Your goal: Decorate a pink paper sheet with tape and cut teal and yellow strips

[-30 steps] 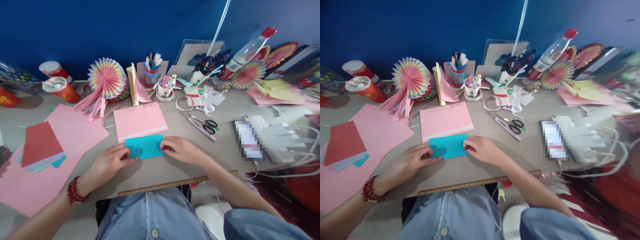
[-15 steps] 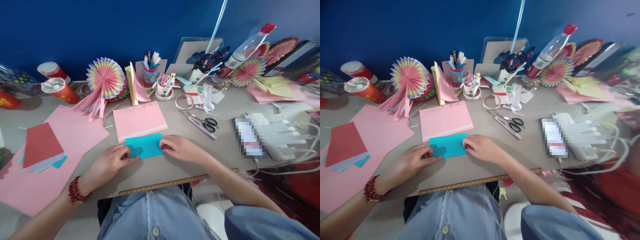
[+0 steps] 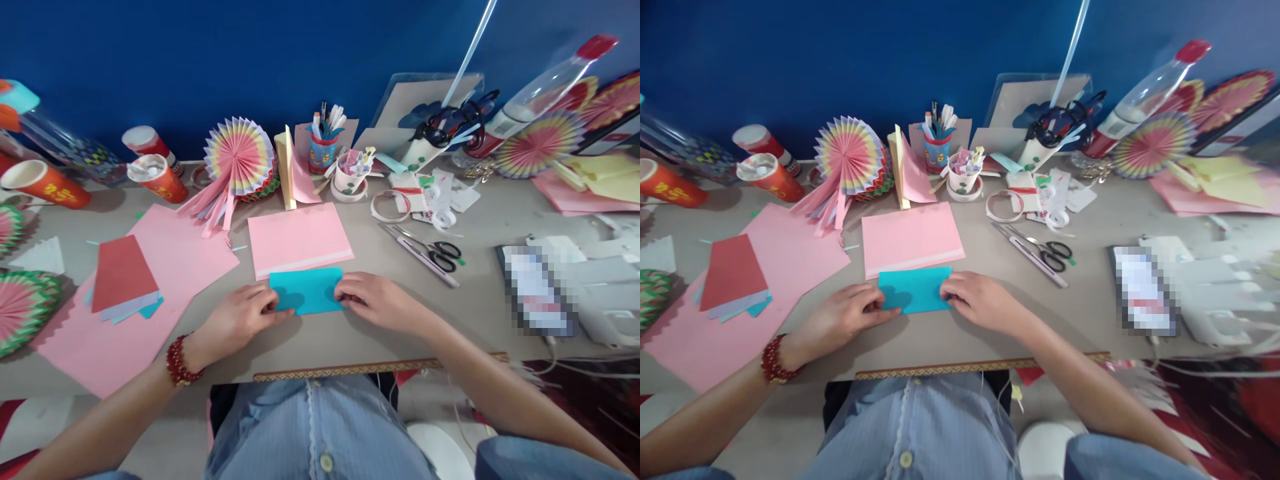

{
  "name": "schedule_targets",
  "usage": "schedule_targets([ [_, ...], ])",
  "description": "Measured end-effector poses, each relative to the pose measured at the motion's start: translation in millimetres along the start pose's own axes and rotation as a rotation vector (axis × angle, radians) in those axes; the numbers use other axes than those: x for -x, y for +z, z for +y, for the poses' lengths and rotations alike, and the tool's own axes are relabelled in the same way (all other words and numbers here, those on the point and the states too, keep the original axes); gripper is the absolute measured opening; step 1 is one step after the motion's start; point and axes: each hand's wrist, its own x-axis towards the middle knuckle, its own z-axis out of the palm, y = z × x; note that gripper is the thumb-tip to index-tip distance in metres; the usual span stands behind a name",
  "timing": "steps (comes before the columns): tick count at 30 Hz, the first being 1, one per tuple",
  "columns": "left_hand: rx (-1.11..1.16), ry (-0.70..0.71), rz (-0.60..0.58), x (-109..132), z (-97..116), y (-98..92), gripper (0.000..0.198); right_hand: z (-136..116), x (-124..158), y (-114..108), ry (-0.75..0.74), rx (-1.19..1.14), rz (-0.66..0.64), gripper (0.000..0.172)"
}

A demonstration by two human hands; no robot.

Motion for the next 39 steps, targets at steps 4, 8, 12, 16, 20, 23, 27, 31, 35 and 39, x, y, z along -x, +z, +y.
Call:
schedule_targets([
  [4,-0.122,0.089,0.050,3.2,-1.6,2.9,0.035,-2.3,5.9,4.3,-0.056,0.198,0.009,0.036],
  [8,-0.120,0.130,0.087,5.3,-4.1,4.3,0.036,-1.8,11.8,14.4,-0.153,0.460,0.029,0.042],
  [12,-0.112,0.148,0.108,8.7,-7.6,5.0,0.032,0.2,15.5,23.2,-0.215,0.589,0.081,0.040],
  [16,-0.058,0.152,0.153,5.0,3.1,2.3,0.029,0.9,17.0,25.2,-0.231,0.614,0.083,0.037],
  [20,-0.019,0.167,-0.034,-5.7,23.7,3.7,0.066,0.1,16.6,24.0,-0.242,0.584,0.082,0.039],
  [23,0.011,0.154,-0.105,-4.8,30.7,9.6,0.090,0.4,16.6,23.9,-0.241,0.587,0.075,0.041],
  [27,0.005,0.088,-0.124,8.9,29.2,13.5,0.097,1.7,17.8,24.9,-0.235,0.609,0.091,0.043],
  [31,-0.006,0.061,-0.122,15.9,28.4,11.6,0.097,-10.7,16.6,26.9,-0.187,0.564,0.120,0.038],
  [35,-0.007,0.068,-0.103,15.0,29.0,11.9,0.095,-36.6,10.3,38.7,0.025,0.489,0.192,0.043],
  [39,-0.026,0.066,-0.088,15.3,28.6,13.8,0.098,-47.6,8.5,56.0,0.000,0.442,0.180,0.067],
])
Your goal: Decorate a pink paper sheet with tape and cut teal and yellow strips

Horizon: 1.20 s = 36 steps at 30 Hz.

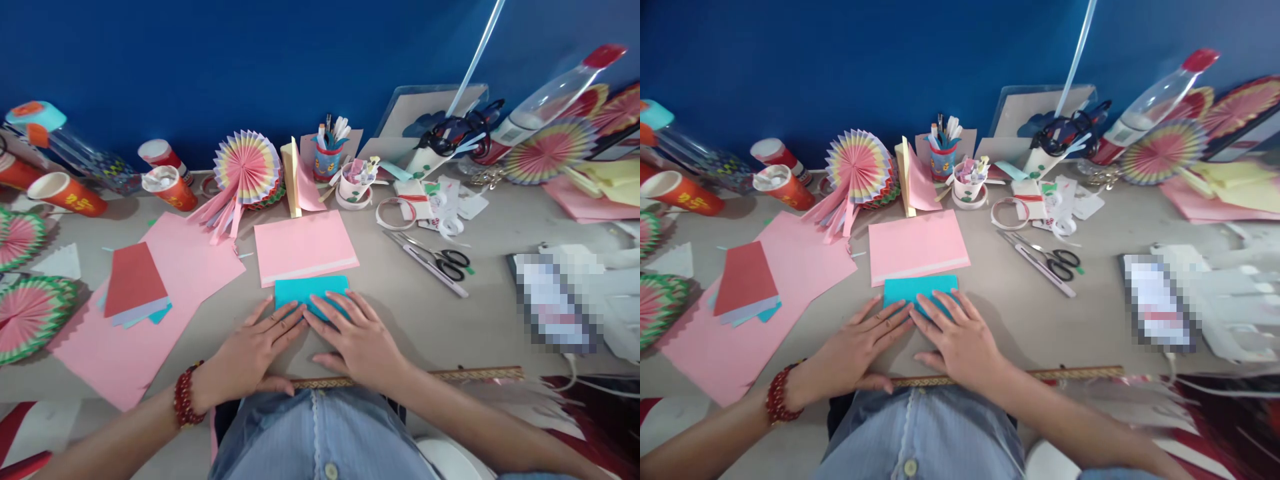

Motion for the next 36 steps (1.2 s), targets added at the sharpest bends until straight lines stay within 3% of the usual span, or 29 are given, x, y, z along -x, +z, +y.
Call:
schedule_targets([
  [11,-0.073,-0.010,0.016,8.8,-2.2,1.4,0.097,24.4,53.7,-4.3,0.141,0.116,-0.060,0.062],
  [19,-0.171,-0.088,0.026,44.6,-6.5,2.2,0.088,25.7,55.2,0.8,0.125,0.139,-0.048,0.061],
  [31,-0.239,-0.083,0.057,43.8,-8.7,3.7,0.081,32.9,57.6,0.6,0.076,0.179,-0.012,0.057],
  [36,-0.228,-0.084,0.068,43.8,-9.0,5.9,0.076,35.0,46.9,-9.0,0.092,0.076,0.134,0.041],
])
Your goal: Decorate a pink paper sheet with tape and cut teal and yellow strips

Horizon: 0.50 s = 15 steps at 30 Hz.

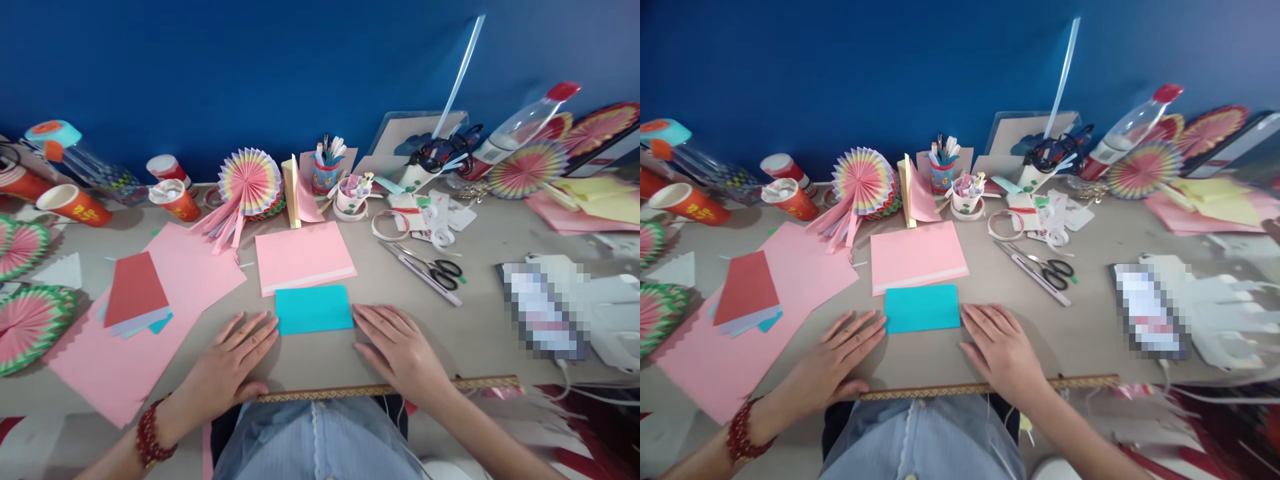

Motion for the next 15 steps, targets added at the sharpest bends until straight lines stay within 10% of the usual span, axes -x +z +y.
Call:
schedule_targets([
  [5,0.071,-0.016,0.034,-3.2,-0.3,1.5,0.068,-13.4,-25.3,3.8,-0.052,-0.108,0.102,0.028],
  [15,0.541,-0.240,0.384,-8.2,24.6,-9.6,0.015,-34.0,-59.9,11.8,0.018,-0.226,-0.152,0.011],
])
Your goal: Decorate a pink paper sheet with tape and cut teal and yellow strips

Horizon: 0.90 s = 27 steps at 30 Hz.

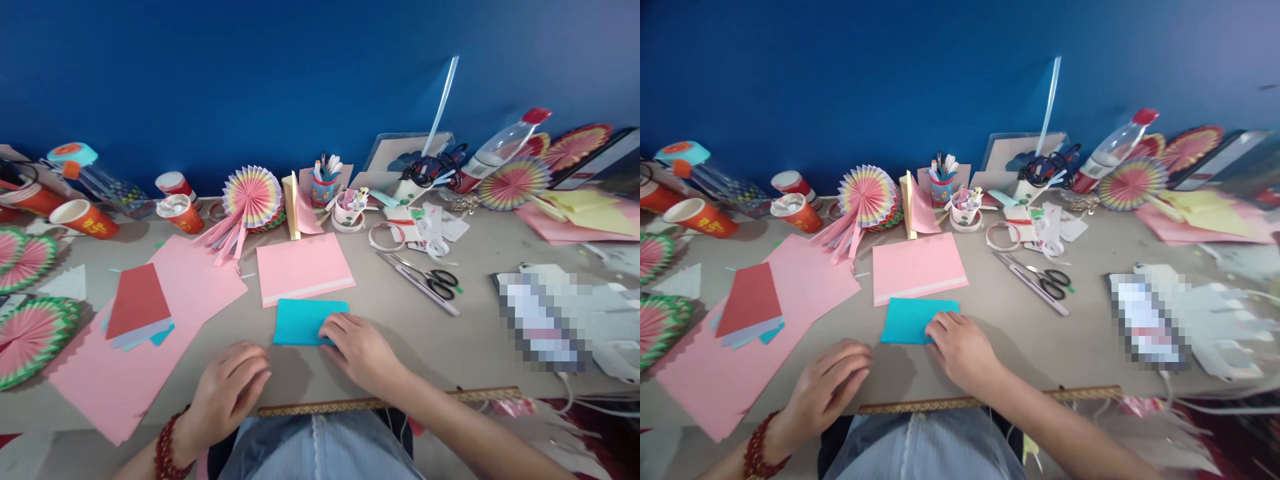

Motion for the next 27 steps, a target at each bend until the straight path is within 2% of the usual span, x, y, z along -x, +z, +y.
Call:
schedule_targets([
  [4,0.086,-0.009,-0.089,-8.9,13.7,9.4,0.015,-1.0,-1.1,-1.1,0.026,-0.064,-0.003,0.019],
  [9,-0.012,-0.026,-0.113,-20.9,19.6,20.9,0.029,-7.0,-2.3,3.8,0.044,-0.302,0.122,0.015],
  [11,-0.012,-0.048,-0.094,-24.7,21.1,22.7,0.036,-12.4,-2.1,3.4,0.073,-0.403,0.159,0.015],
  [14,0.061,-0.098,-0.032,-30.4,24.2,23.2,0.038,-22.3,-0.8,-0.9,0.014,-0.554,0.119,0.016],
  [17,0.168,-0.138,0.010,-38.1,26.0,20.4,0.028,-29.5,1.7,-6.5,-0.097,-0.608,0.065,0.024],
  [19,0.178,-0.108,0.048,-44.2,24.6,16.0,0.021,-30.7,3.9,-9.6,-0.120,-0.582,0.094,0.026],
  [21,0.119,-0.043,0.096,-50.5,20.9,9.5,0.020,-28.9,6.1,-12.8,-0.120,-0.549,0.175,0.024],
  [24,-0.096,0.055,0.166,-59.5,14.0,-0.9,0.022,-23.2,7.7,-20.5,-0.126,-0.451,0.425,0.015],
  [26,-0.254,0.133,0.177,-65.4,11.1,-5.7,0.022,-18.8,6.2,-27.9,-0.157,-0.276,0.604,0.021],
  [27,-0.316,0.173,0.172,-68.3,10.4,-7.1,0.022,-16.7,4.6,-31.8,-0.170,-0.162,0.652,0.026],
])
